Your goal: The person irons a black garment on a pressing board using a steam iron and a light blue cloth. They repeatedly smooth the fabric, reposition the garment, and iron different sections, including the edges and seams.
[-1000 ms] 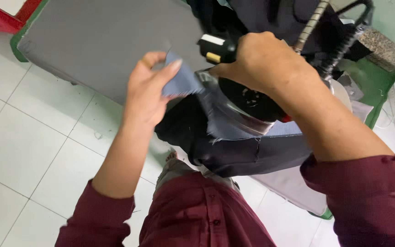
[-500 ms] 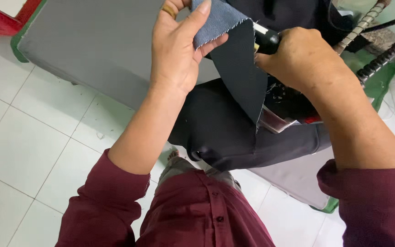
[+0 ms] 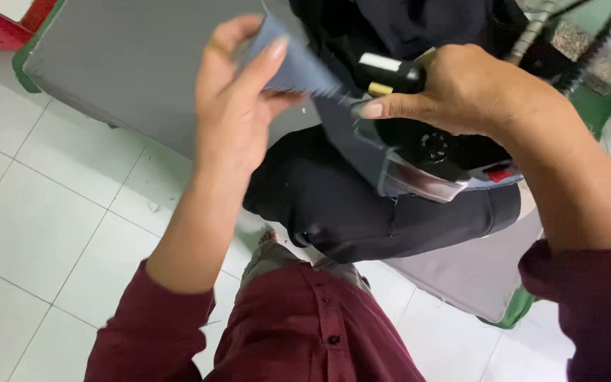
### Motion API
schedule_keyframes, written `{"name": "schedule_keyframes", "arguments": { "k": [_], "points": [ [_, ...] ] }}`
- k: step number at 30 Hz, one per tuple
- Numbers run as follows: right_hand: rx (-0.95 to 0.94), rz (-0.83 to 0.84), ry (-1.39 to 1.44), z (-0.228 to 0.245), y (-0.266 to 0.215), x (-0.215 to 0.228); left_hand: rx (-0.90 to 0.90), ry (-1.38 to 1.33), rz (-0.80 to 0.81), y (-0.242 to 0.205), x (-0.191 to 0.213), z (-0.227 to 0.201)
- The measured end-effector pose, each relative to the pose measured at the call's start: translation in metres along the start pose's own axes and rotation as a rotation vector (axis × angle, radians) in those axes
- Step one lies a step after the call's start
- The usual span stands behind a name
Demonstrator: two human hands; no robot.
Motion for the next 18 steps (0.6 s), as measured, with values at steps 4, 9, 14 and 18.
{"name": "schedule_keyframes", "arguments": {
  "k": [4,9,14,18],
  "points": [
    [0.106,0.012,-0.143,0.036,0.004,0.009,-0.018,-0.009,0.019,-0.029,0.052,-0.008],
    [0.273,0.051,-0.258,0.095,0.001,0.014,-0.081,0.229,-0.321,-0.064,0.134,-0.012],
    [0.346,0.079,-0.333,0.136,-0.001,0.011,-0.324,0.893,-0.121,-0.115,0.116,0.046],
    [0.470,0.059,-0.356,0.164,0.001,0.003,-0.886,0.890,0.766,-0.210,-0.009,0.090]
  ]
}}
Point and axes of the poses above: each hand's wrist, its own y-axis towards the middle knuckle, its own x-axis out of the back of the hand, z = x × y, the point moved 10 cm from there along y, towards the middle knuckle, and after that the axes turned 10 degrees about -y, right-handed, at the moved point
